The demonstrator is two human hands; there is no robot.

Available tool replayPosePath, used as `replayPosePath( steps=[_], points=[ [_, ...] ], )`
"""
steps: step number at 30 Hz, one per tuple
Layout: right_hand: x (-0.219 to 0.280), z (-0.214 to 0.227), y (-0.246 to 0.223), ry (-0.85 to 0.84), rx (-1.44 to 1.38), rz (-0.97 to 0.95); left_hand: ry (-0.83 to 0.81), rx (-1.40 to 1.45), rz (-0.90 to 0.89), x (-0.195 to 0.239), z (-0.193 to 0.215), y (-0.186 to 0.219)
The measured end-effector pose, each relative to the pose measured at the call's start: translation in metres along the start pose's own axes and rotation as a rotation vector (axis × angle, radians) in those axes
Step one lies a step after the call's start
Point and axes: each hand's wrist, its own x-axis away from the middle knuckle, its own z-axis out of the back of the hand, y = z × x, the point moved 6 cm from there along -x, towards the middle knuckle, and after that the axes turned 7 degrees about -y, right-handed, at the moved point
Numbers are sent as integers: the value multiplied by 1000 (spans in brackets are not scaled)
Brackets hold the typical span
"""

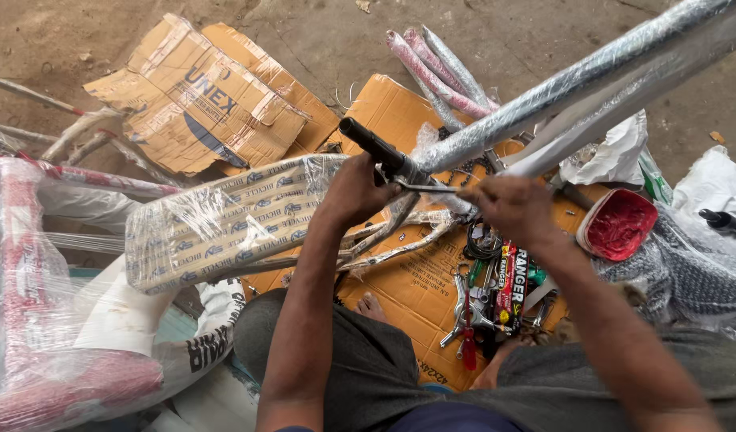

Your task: The person assembles a bicycle by attaching the seat post and saddle to the frame. They use a wrench to tighten the seat post clamp and apply red grease to the seat post before insertion.

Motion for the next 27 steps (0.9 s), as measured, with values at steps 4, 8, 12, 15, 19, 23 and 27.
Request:
replayPosePath(
  steps=[4,8,12,15,19,23,27],
  points=[
    [-24,89,-57,125,373,269,-32,11,110,-3,3,-3],
    [-46,107,-77,77,425,310,-35,-3,132,0,5,0],
    [-57,99,-67,-71,520,363,-8,6,103,1,6,4],
    [-49,101,-68,56,520,487,-38,-23,186,6,7,4],
    [-42,78,-37,275,446,456,-23,-76,155,-2,8,3],
    [-44,-57,11,474,-154,208,-43,-49,193,-15,9,-7],
    [-16,-246,-30,436,-1226,-160,35,-48,31,-20,21,-2]
  ],
)
